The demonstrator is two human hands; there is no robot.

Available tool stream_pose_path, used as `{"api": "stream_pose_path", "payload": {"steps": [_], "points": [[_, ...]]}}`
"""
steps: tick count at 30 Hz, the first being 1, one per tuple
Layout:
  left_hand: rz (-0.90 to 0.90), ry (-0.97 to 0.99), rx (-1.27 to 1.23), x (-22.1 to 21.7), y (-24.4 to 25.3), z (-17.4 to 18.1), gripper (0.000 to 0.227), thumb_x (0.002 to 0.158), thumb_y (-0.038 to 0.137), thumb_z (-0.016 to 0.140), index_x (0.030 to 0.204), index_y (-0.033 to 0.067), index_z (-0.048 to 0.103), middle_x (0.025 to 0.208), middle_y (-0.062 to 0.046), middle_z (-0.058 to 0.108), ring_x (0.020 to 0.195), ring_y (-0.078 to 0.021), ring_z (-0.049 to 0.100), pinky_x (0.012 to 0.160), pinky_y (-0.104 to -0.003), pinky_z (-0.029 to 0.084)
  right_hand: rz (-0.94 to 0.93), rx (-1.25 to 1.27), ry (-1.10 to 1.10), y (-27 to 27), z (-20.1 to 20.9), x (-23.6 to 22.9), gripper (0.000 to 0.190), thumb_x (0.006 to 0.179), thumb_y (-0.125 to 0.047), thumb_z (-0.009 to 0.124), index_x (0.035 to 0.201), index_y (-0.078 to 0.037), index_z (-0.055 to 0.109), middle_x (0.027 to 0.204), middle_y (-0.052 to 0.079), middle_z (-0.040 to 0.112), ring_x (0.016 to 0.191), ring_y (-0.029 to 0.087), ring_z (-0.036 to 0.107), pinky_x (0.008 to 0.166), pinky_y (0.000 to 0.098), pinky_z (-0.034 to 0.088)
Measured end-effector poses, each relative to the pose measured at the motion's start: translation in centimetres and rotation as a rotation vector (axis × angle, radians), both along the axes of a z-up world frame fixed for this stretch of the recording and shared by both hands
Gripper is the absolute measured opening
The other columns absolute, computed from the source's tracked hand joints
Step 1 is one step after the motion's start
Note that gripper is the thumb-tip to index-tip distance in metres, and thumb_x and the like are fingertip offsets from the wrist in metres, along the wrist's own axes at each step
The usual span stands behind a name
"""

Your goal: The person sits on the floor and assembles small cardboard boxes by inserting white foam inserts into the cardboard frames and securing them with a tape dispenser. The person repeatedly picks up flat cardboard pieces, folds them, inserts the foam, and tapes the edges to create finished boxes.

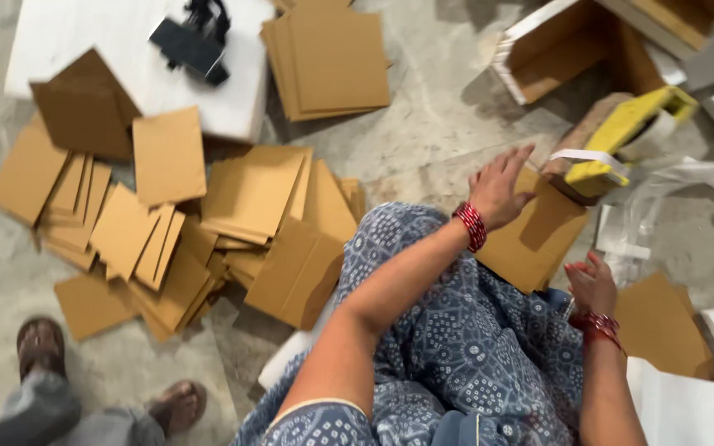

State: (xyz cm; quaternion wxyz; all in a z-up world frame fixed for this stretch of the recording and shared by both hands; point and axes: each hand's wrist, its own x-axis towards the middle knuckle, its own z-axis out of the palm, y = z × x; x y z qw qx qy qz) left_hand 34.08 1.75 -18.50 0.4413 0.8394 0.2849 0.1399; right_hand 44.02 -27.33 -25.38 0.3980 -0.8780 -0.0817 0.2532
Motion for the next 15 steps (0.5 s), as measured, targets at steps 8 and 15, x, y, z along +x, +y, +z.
{"api": "stream_pose_path", "payload": {"steps": [8, 15], "points": [[0.359, 0.456, 0.267, -12.8, 23.9, -9.4, 0.098, 0.076, 0.061, 0.081, 0.152, 0.0135, 0.042, 0.16, -0.009, 0.042, 0.153, -0.0275, 0.034, 0.126, -0.046, 0.027, -0.09, 0.164, 0.244, -2.0, 0.3, -3.0, 0.054, 0.1, -0.016, 0.069, 0.147, 0.003, 0.048, 0.12, 0.012, 0.067, 0.098, 0.02, 0.068, 0.075, 0.0317, 0.058], [1.079, 0.466, -0.359, -20.9, 35.5, -16.2, 0.148, 0.058, 0.08, 0.082, 0.164, 0.0198, -0.001, 0.165, -0.023, 0.019, 0.153, -0.0445, 0.022, 0.117, -0.064, 0.028, 0.176, 0.016, 0.199, -5.6, 3.6, -1.9, 0.056, 0.095, -0.017, 0.066, 0.148, -0.004, 0.053, 0.121, 0.011, 0.071, 0.104, 0.016, 0.069, 0.085, 0.0305, 0.055]]}}
